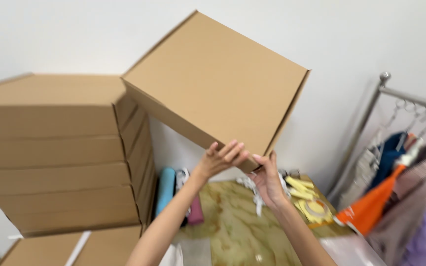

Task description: Writing a note, bagging a rolled item, and packing it into a cardboard box

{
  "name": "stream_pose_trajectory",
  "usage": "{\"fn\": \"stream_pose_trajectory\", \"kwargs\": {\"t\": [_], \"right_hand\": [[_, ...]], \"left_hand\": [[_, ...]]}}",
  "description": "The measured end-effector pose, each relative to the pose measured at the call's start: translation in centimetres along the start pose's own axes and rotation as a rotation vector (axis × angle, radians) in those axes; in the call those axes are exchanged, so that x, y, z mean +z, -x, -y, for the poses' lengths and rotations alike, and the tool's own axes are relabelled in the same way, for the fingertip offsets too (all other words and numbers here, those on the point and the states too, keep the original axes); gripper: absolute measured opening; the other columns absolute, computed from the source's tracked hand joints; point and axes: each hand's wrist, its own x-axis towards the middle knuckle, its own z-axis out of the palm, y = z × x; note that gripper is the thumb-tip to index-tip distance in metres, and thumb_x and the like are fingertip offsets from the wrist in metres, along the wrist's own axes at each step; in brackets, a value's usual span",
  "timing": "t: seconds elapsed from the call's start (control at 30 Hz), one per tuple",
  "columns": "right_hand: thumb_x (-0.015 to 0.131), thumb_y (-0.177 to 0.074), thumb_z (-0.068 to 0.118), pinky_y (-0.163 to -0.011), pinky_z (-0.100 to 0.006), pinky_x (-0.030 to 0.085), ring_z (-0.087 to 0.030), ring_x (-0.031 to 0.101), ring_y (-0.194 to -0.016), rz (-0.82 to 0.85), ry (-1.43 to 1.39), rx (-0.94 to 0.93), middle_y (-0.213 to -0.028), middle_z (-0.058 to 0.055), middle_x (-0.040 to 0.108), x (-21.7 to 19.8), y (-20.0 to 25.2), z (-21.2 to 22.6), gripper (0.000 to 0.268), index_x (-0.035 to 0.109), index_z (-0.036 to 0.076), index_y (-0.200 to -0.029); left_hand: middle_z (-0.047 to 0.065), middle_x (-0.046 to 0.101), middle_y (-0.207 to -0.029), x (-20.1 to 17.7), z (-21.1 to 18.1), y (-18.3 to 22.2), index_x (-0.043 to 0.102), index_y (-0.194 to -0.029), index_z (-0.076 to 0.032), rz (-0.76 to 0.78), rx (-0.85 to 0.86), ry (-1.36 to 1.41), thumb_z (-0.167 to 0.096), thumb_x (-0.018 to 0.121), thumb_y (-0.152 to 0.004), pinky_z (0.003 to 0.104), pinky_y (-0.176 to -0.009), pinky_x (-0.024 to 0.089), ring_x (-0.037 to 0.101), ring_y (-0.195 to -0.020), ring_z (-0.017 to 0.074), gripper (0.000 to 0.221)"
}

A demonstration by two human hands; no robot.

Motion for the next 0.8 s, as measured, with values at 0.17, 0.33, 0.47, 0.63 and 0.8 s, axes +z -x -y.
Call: {"fn": "stream_pose_trajectory", "kwargs": {"t": [0.17,0.33,0.47,0.63,0.8], "right_hand": [[0.054,-0.092,0.029,-0.096,-0.056,0.051,-0.029,0.060,-0.108,-0.198,0.035,0.081,-0.130,-0.014,0.057,-9.1,6.8,2.5,0.050,0.046,0.017,-0.140],[0.054,-0.092,0.034,-0.087,-0.056,0.057,-0.032,0.067,-0.101,-0.255,0.022,0.190,-0.121,-0.016,0.063,-18.5,11.3,-0.5,0.049,0.051,0.007,-0.133],[0.059,-0.088,0.040,-0.086,-0.058,0.056,-0.037,0.063,-0.103,-0.340,-0.015,0.326,-0.121,-0.019,0.057,-18.8,13.2,-2.2,0.059,0.049,0.000,-0.130],[0.064,-0.088,0.044,-0.092,-0.058,0.050,-0.036,0.055,-0.119,-0.473,0.008,0.388,-0.136,-0.019,0.047,-22.8,15.5,-7.1,0.071,0.045,0.003,-0.142],[0.068,-0.083,0.051,-0.092,-0.056,0.051,-0.031,0.055,-0.114,-0.495,0.057,0.503,-0.130,-0.017,0.047,-26.3,17.8,-9.8,0.080,0.045,0.002,-0.142]], "left_hand": [[0.002,0.056,-0.140,-1.5,4.5,9.7,0.055,-0.135,-0.025,0.347,-0.176,-0.027,-0.011,0.050,-0.087,0.054,-0.112,0.025,0.050,-0.134,0.0210,0.050],[0.008,0.054,-0.150,-9.0,3.2,11.4,0.049,-0.150,-0.021,0.353,-0.227,-0.075,-0.003,0.049,-0.077,0.060,-0.115,0.029,0.053,-0.137,0.0258,0.075],[0.012,0.056,-0.144,-13.5,-2.1,14.7,0.058,-0.142,-0.015,0.421,-0.340,0.074,0.002,0.046,-0.072,0.064,-0.110,0.040,0.051,-0.135,0.0313,0.072],[0.014,0.056,-0.140,-21.5,-9.8,18.9,0.061,-0.137,-0.015,0.532,-0.456,0.116,0.002,0.050,-0.070,0.058,-0.108,0.046,0.051,-0.133,0.0325,0.070],[0.011,0.054,-0.139,-27.4,-14.7,19.8,0.064,-0.135,-0.019,0.609,-0.519,0.135,0.001,0.051,-0.064,0.060,-0.108,0.046,0.048,-0.132,0.0286,0.075]]}}
